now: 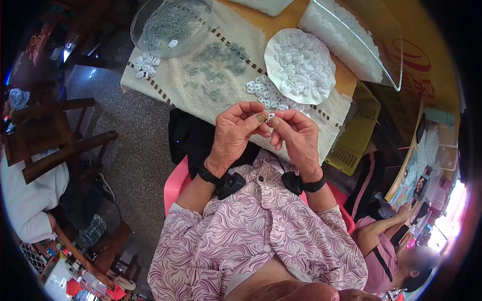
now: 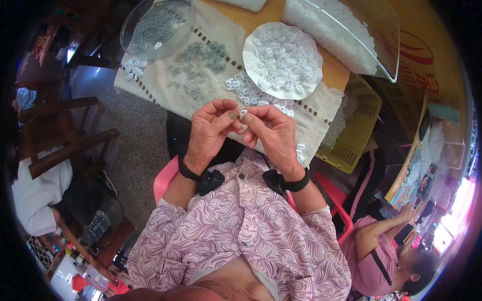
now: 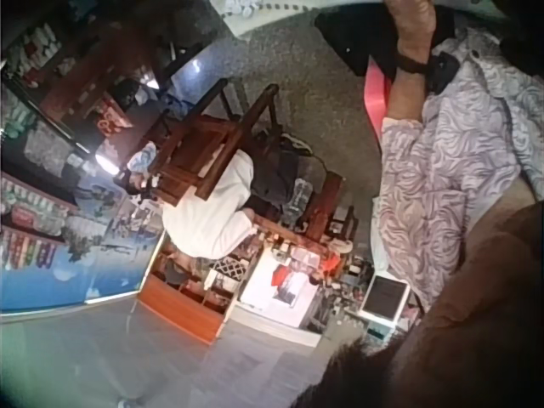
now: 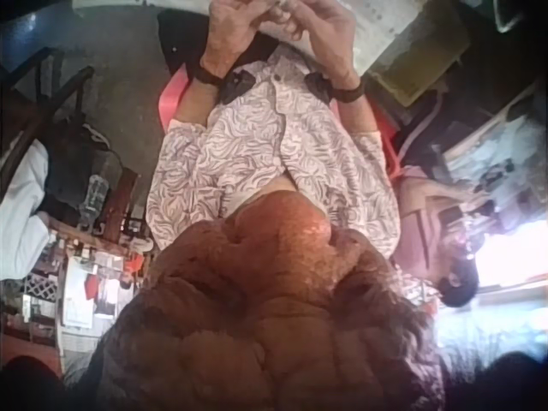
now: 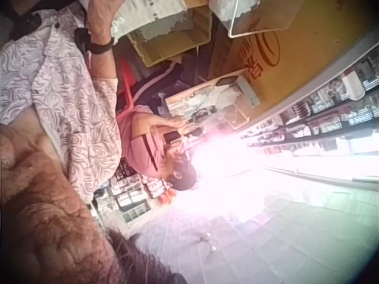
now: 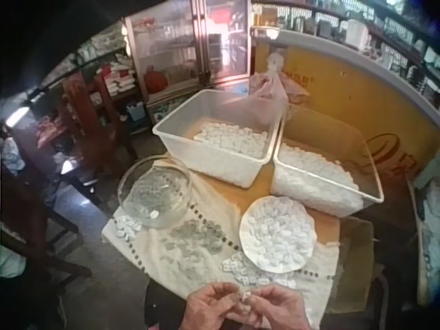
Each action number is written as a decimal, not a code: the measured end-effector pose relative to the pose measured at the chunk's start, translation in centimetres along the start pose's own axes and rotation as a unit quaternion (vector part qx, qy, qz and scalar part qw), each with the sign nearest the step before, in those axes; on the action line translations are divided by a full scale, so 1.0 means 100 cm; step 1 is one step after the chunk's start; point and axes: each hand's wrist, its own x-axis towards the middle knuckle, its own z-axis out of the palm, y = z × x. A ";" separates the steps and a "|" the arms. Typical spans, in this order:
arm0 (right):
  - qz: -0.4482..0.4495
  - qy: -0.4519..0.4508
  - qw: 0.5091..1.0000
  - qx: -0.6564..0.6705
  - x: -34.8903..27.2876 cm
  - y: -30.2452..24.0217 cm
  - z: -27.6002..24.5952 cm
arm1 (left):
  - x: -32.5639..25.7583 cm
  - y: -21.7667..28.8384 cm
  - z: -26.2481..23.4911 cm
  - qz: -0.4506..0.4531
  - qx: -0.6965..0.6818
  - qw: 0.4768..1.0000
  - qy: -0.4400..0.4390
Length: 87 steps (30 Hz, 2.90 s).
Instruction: Manually assembling small white plastic components at a workbench.
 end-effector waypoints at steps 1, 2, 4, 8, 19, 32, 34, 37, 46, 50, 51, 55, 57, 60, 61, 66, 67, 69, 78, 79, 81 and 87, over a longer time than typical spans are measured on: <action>-0.001 0.001 1.000 0.000 0.000 0.000 0.000 | 0.000 0.000 0.000 0.000 0.000 1.000 0.000; -0.001 0.001 1.000 0.000 0.000 0.000 0.000 | -0.001 0.001 0.002 0.009 0.006 1.000 0.000; -0.007 0.005 1.000 0.002 0.000 0.001 0.001 | -0.001 0.000 0.003 0.018 0.012 1.000 0.000; -0.020 0.012 1.000 -0.010 -0.001 0.003 0.000 | -0.003 -0.001 0.005 0.049 0.053 0.997 0.012; -0.164 0.067 0.979 -0.097 -0.009 0.010 0.012 | -0.008 0.003 0.015 0.121 0.146 0.982 0.026; -0.077 0.042 0.996 -0.025 -0.007 0.004 0.007 | -0.005 0.002 0.013 0.098 0.172 0.980 0.010; -0.067 0.040 0.997 -0.008 -0.006 0.002 0.008 | -0.005 0.000 0.012 0.095 0.164 0.982 0.009; -0.056 0.036 0.998 -0.008 -0.005 0.002 0.007 | -0.003 -0.003 0.010 0.081 0.139 0.987 0.009; -0.052 0.029 0.998 0.022 -0.003 0.003 0.007 | -0.001 -0.005 0.008 0.056 0.086 0.995 0.003; -0.053 0.031 0.998 0.018 -0.003 0.002 0.008 | 0.000 -0.006 0.007 0.059 0.084 0.995 0.002; -0.055 0.032 0.998 0.018 -0.003 0.003 0.008 | 0.000 -0.006 0.007 0.057 0.086 0.995 0.001; -0.055 0.037 0.998 0.015 -0.003 0.004 0.008 | 0.000 -0.006 0.007 0.057 0.089 0.994 0.005; -0.054 0.038 0.998 0.016 -0.002 0.004 0.009 | 0.000 -0.006 0.006 0.060 0.096 0.994 0.003; -0.056 0.040 0.998 0.012 -0.003 0.005 0.009 | 0.000 -0.007 0.006 0.063 0.100 0.993 0.003; -0.058 0.041 0.997 0.007 -0.003 0.005 0.010 | -0.001 -0.007 0.007 0.064 0.100 0.993 0.004; -0.096 0.054 0.994 -0.019 -0.006 0.009 0.012 | -0.002 -0.005 0.012 0.099 0.158 0.982 0.023; -0.116 0.058 0.991 -0.038 -0.006 0.011 0.012 | -0.003 -0.004 0.014 0.099 0.158 0.982 0.023; -0.140 0.061 0.987 -0.056 -0.005 0.015 0.013 | -0.004 -0.003 0.016 0.126 0.196 0.972 0.023; -0.165 0.063 0.982 -0.066 -0.006 0.011 0.016 | -0.001 -0.004 0.019 0.159 0.241 0.957 0.029; -0.161 0.068 0.983 -0.062 -0.006 0.010 0.016 | 0.000 -0.004 0.019 0.159 0.241 0.957 0.028; -0.142 0.067 0.986 -0.047 -0.005 0.007 0.016 | -0.001 -0.003 0.020 0.146 0.246 0.958 0.031; -0.115 0.055 0.992 -0.018 -0.003 0.000 0.006 | -0.002 -0.003 0.023 0.133 0.188 0.973 0.026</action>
